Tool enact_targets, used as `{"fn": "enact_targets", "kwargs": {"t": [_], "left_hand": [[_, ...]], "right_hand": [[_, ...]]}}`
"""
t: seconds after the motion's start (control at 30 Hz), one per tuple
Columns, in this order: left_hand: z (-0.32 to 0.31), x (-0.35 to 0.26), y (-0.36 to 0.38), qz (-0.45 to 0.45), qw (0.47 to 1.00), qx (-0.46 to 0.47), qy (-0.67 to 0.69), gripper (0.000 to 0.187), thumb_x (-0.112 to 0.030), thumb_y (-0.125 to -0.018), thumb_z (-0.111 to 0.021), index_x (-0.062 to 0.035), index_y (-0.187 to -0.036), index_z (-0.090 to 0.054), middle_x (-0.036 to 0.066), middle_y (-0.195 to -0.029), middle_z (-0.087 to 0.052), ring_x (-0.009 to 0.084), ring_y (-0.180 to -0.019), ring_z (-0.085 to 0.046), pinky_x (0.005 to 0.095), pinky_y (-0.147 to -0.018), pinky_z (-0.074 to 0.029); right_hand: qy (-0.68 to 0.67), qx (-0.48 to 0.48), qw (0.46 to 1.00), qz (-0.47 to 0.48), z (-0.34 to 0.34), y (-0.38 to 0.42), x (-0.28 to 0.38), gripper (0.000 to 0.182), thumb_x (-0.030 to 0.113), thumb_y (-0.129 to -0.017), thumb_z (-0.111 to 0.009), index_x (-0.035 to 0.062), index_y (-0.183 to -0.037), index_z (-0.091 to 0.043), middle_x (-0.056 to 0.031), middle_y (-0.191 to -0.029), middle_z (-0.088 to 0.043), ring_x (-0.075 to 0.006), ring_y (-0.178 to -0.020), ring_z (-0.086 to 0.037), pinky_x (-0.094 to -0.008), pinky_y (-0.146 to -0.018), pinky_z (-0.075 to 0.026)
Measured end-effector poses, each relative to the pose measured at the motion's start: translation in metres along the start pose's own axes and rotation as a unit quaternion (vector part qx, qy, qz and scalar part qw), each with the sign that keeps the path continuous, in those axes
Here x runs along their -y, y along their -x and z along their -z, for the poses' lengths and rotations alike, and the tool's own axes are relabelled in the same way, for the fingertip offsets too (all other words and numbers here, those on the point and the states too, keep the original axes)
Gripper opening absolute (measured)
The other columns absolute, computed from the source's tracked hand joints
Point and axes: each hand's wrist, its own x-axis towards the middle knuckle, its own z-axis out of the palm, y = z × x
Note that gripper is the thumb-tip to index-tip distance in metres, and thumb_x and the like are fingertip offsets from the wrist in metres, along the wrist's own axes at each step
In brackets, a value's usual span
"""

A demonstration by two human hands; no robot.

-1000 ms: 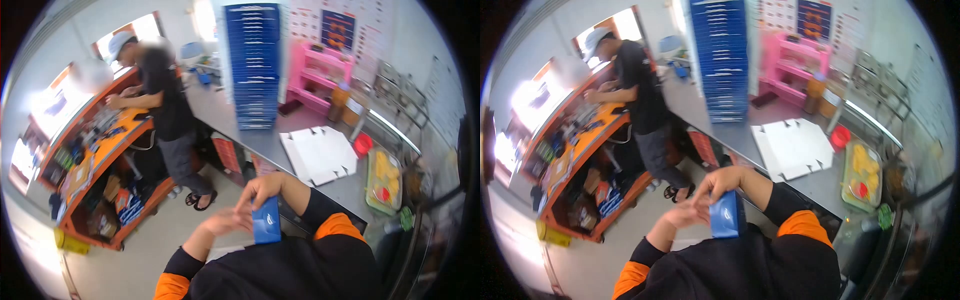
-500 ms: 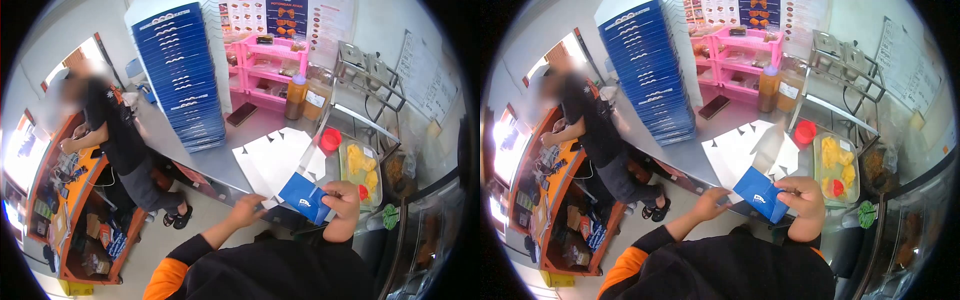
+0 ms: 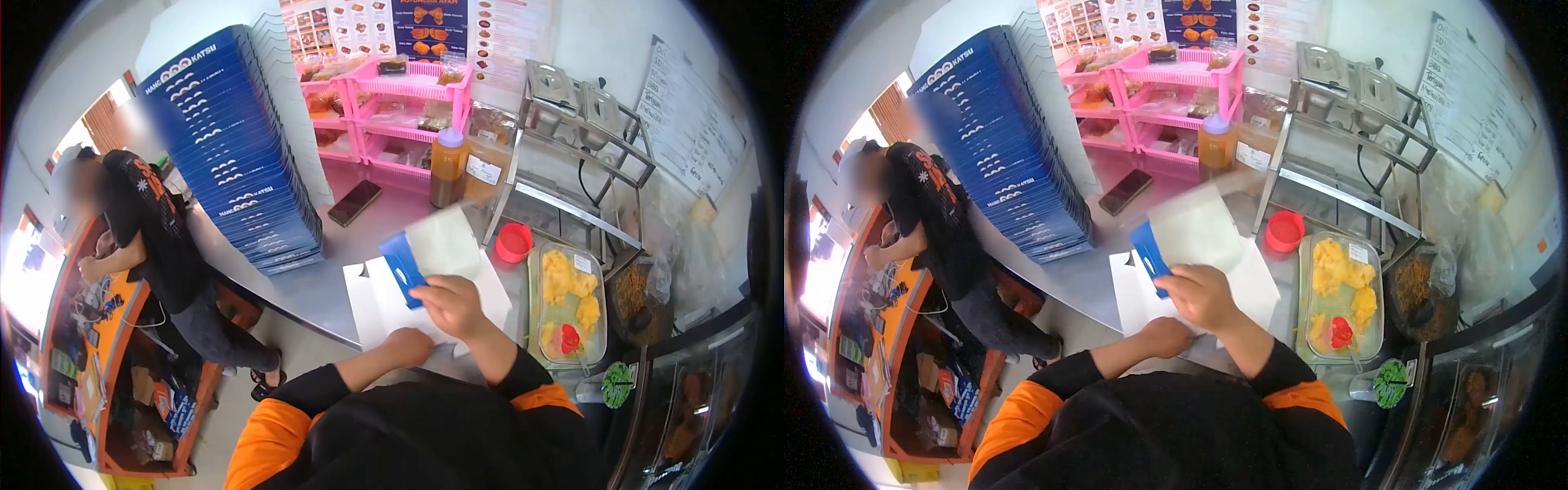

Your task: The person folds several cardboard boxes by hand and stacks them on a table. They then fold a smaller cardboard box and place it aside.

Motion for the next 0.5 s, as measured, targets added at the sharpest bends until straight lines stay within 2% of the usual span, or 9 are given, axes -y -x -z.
{"fn": "enact_targets", "kwargs": {"t": [0.03,0.07,0.17,0.27,0.37,0.5], "left_hand": [[0.0,-0.001,0.009,0.007,0.999,0.032,-0.015,0.02,-0.022,-0.078,-0.049,-0.0104,-0.086,-0.064,0.011,-0.089,-0.063,0.0273,-0.089,-0.059,0.0408,-0.074,-0.047],[0.0,-0.001,0.016,0.016,1.0,0.021,0.0,0.019,-0.022,-0.077,-0.051,-0.0107,-0.085,-0.064,0.01,-0.088,-0.063,0.0273,-0.088,-0.059,0.0406,-0.074,-0.047],[-0.002,-0.006,0.028,0.039,0.999,0.004,0.036,0.016,-0.021,-0.072,-0.057,-0.0113,-0.082,-0.065,0.009,-0.086,-0.063,0.0272,-0.086,-0.06,0.04,-0.073,-0.047],[-0.004,-0.002,0.028,0.04,0.996,0.009,0.074,0.018,-0.024,-0.067,-0.064,-0.0115,-0.08,-0.065,0.008,-0.083,-0.064,0.0268,-0.081,-0.06,0.0378,-0.07,-0.047],[-0.015,0.012,0.024,-0.048,0.989,0.025,0.139,0.019,-0.025,-0.066,-0.067,-0.0106,-0.078,-0.064,0.008,-0.08,-0.063,0.0262,-0.078,-0.06,0.0363,-0.068,-0.046],[-0.029,0.023,0.009,-0.108,0.971,0.031,0.209,0.026,-0.028,-0.065,-0.069,-0.0076,-0.08,-0.062,0.008,-0.079,-0.062,0.0243,-0.076,-0.059,0.0349,-0.067,-0.045]], "right_hand": [[0.03,0.021,0.999,0.003,-0.011,-0.001,-0.01,0.019,0.0,-0.063,-0.062,0.0088,-0.079,-0.062,-0.0048,-0.071,-0.057,-0.0221,-0.057,-0.056,-0.0328,-0.049,-0.043],[0.042,0.062,0.997,0.001,-0.028,0.003,-0.03,0.018,0.006,-0.068,-0.06,0.0107,-0.085,-0.062,-0.0041,-0.075,-0.058,-0.0233,-0.057,-0.056,-0.0342,-0.049,-0.044],[0.115,0.24,0.952,-0.154,-0.07,0.002,-0.073,0.024,0.015,-0.075,-0.059,0.0122,-0.1,-0.06,-0.0092,-0.094,-0.059,-0.0264,-0.078,-0.059,-0.0347,-0.064,-0.047],[0.235,0.23,0.941,-0.083,-0.097,0.02,-0.088,0.039,0.025,-0.078,-0.06,0.0119,-0.114,-0.054,-0.0166,-0.115,-0.051,-0.0317,-0.105,-0.05,-0.0366,-0.085,-0.042],[0.027,0.294,0.939,-0.175,-0.079,0.017,-0.056,0.047,0.031,-0.077,-0.062,0.0099,-0.117,-0.052,-0.0183,-0.125,-0.043,-0.032,-0.119,-0.037,-0.0379,-0.096,-0.033],[-0.118,0.306,0.921,-0.209,-0.03,0.029,-0.028,0.047,0.027,-0.075,-0.065,0.0083,-0.116,-0.052,-0.0166,-0.118,-0.05,-0.0306,-0.111,-0.046,-0.0386,-0.092,-0.038]]}}
